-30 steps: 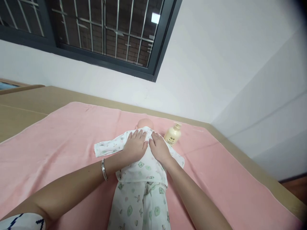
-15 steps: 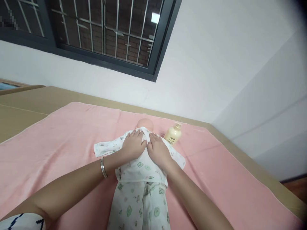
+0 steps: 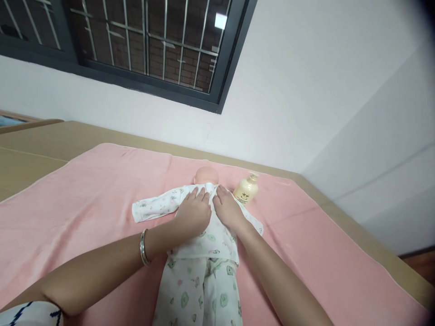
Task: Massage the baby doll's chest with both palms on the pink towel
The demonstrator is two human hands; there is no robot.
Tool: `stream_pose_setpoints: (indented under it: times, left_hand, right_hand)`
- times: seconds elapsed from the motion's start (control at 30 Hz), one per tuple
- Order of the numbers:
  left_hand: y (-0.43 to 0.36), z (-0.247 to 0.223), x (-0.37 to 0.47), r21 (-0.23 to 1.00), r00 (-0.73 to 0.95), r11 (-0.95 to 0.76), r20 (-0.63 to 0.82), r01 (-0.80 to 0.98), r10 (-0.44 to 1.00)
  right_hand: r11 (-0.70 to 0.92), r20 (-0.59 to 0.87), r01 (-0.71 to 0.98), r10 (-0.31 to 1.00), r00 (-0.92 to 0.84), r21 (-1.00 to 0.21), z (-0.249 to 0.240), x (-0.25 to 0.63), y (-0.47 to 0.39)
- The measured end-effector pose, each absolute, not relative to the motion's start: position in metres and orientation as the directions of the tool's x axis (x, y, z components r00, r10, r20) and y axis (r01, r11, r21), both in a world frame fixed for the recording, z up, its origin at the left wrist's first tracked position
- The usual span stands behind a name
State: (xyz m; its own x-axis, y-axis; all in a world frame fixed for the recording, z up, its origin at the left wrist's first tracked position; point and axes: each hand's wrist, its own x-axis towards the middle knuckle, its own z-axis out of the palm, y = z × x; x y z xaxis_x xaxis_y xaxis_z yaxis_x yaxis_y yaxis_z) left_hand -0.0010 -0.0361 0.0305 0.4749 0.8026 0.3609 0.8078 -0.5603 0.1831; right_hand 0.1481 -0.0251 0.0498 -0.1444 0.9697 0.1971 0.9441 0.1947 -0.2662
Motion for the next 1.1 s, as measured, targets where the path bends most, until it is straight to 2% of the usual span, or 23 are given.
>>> stream_pose_setpoints:
  times: [0.2,0.4,0.47,0.6,0.73,0.93,1.1]
  left_hand:
    - [-0.002,0.036,-0.013,0.270,0.399,-0.483,0.312,0.833,0.863]
    - [-0.029,0.015,0.002,0.180,0.415,-0.521,0.418,0.834,0.808]
    - [-0.036,0.015,0.004,0.189,0.421,-0.533,0.425,0.825,0.802]
    - [-0.022,0.028,-0.005,0.276,0.418,-0.524,0.361,0.806,0.834]
    - [0.000,0.034,-0.014,0.361,0.363,-0.441,0.266,0.822,0.893]
    - [-0.009,0.015,-0.004,0.268,0.346,-0.480,0.423,0.835,0.838]
    - [-0.019,0.011,0.000,0.240,0.337,-0.482,0.464,0.843,0.819]
  right_hand:
    - [0.148,0.191,0.981,0.974,-0.122,-0.126,0.054,0.122,-0.057]
    - [0.191,0.151,0.939,0.977,-0.152,-0.288,0.060,0.147,-0.030]
    - [0.191,0.140,0.938,0.978,-0.156,-0.290,0.057,0.153,-0.022]
    - [0.168,0.132,0.966,0.981,-0.143,-0.194,0.050,0.139,-0.036]
    - [0.227,0.158,0.966,0.965,-0.207,-0.122,0.050,0.118,-0.063]
    - [0.224,0.132,0.947,0.971,-0.198,-0.231,0.056,0.136,-0.043]
    - [0.185,0.191,0.945,0.972,-0.135,-0.269,0.044,0.147,-0.025]
